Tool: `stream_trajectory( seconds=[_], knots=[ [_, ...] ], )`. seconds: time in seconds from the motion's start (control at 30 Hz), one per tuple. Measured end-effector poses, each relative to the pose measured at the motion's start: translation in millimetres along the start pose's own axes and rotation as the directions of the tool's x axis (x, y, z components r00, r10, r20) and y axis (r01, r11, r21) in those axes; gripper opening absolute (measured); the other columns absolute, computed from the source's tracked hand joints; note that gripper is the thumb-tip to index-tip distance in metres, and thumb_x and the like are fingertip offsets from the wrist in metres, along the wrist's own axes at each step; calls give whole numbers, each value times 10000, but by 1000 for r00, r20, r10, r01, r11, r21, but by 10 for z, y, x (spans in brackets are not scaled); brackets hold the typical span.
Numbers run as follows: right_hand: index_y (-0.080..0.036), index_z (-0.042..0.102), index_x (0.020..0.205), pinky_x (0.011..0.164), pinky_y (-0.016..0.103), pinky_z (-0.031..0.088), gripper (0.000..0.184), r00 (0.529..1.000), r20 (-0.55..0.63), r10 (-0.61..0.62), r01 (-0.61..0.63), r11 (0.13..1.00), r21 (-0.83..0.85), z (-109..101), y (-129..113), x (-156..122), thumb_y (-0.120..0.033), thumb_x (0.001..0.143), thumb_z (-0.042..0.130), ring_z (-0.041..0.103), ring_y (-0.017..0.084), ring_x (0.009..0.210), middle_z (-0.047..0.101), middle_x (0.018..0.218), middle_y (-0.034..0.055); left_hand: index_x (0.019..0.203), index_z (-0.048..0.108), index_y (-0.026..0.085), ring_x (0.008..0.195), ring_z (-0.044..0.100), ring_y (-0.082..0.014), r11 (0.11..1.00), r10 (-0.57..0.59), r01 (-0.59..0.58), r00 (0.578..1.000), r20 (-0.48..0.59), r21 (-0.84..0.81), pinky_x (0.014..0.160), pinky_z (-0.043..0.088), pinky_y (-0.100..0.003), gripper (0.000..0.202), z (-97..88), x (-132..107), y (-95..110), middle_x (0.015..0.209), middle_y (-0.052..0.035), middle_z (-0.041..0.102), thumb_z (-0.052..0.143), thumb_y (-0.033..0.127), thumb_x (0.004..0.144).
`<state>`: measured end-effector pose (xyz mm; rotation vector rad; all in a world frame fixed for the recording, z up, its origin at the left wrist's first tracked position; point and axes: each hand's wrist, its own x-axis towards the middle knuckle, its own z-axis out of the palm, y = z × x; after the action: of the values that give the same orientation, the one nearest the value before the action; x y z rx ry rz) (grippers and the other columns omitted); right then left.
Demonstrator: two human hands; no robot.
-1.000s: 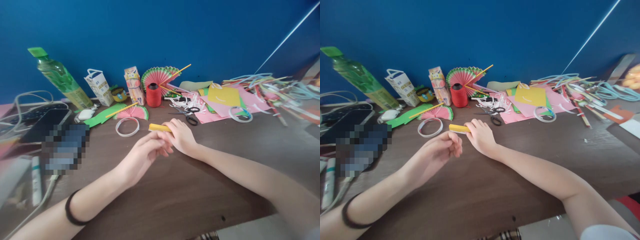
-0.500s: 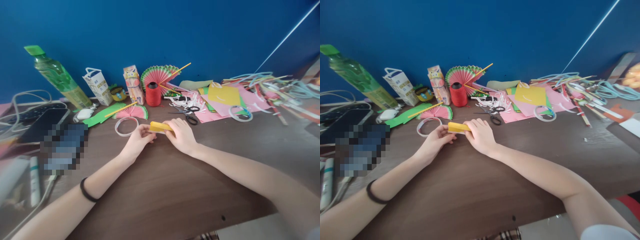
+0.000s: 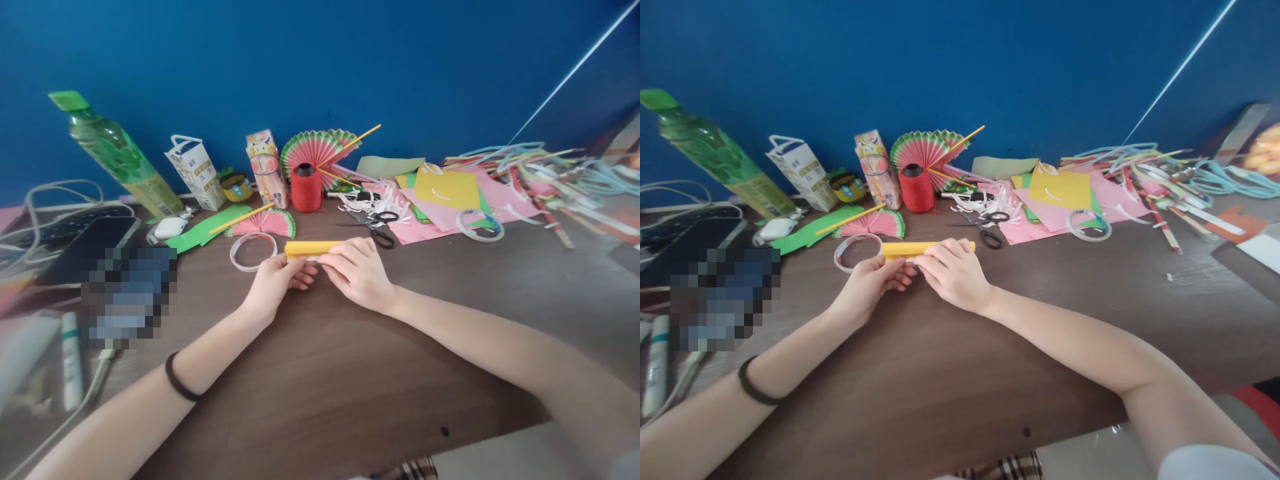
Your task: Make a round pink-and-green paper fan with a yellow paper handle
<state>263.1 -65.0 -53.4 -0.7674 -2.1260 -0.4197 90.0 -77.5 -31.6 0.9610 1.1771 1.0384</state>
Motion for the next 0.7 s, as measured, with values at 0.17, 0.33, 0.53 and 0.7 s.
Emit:
stream_trajectory(
  seconds=[0.17, 0.33, 0.53, 0.7],
  knots=[
    [-182, 637, 915, 675, 315, 374, 126, 992, 58, 109, -113, 991, 75, 39, 46, 13, -189, 873, 519, 539, 169, 805, 684, 878, 28, 847, 664, 125, 620, 606, -98, 999, 16, -14, 998, 69, -40, 627, 494, -226, 259, -7, -10, -26, 796, -59, 709, 696, 327, 689],
    [-182, 641, 923, 761, 328, 438, 147, 985, 65, 161, -171, 968, 183, 57, 45, 8, -204, 889, 500, 569, 183, 883, 689, 943, 44, 839, 674, 143, 673, 611, -120, 998, 57, -58, 997, 48, 19, 689, 492, -261, 261, 38, -47, -38, 835, -60, 714, 694, 351, 683],
    [-174, 641, 940, 811, 330, 465, 147, 984, 42, 173, -178, 940, 290, 50, 7, 12, -204, 883, 509, 598, 180, 903, 680, 945, 69, 805, 666, 146, 696, 601, -116, 992, 100, -102, 994, 39, 69, 696, 479, -249, 227, 91, -72, -38, 785, -29, 694, 677, 343, 692],
    [-197, 656, 945, 783, 330, 450, 175, 993, 38, 116, -121, 966, 227, 46, 31, 8, -174, 886, 493, 611, 170, 875, 691, 935, 50, 839, 670, 164, 753, 618, -141, 993, 70, -76, 996, 62, 94, 725, 483, -268, 229, 69, -77, -20, 816, -30, 692, 668, 342, 694]
  ],
)
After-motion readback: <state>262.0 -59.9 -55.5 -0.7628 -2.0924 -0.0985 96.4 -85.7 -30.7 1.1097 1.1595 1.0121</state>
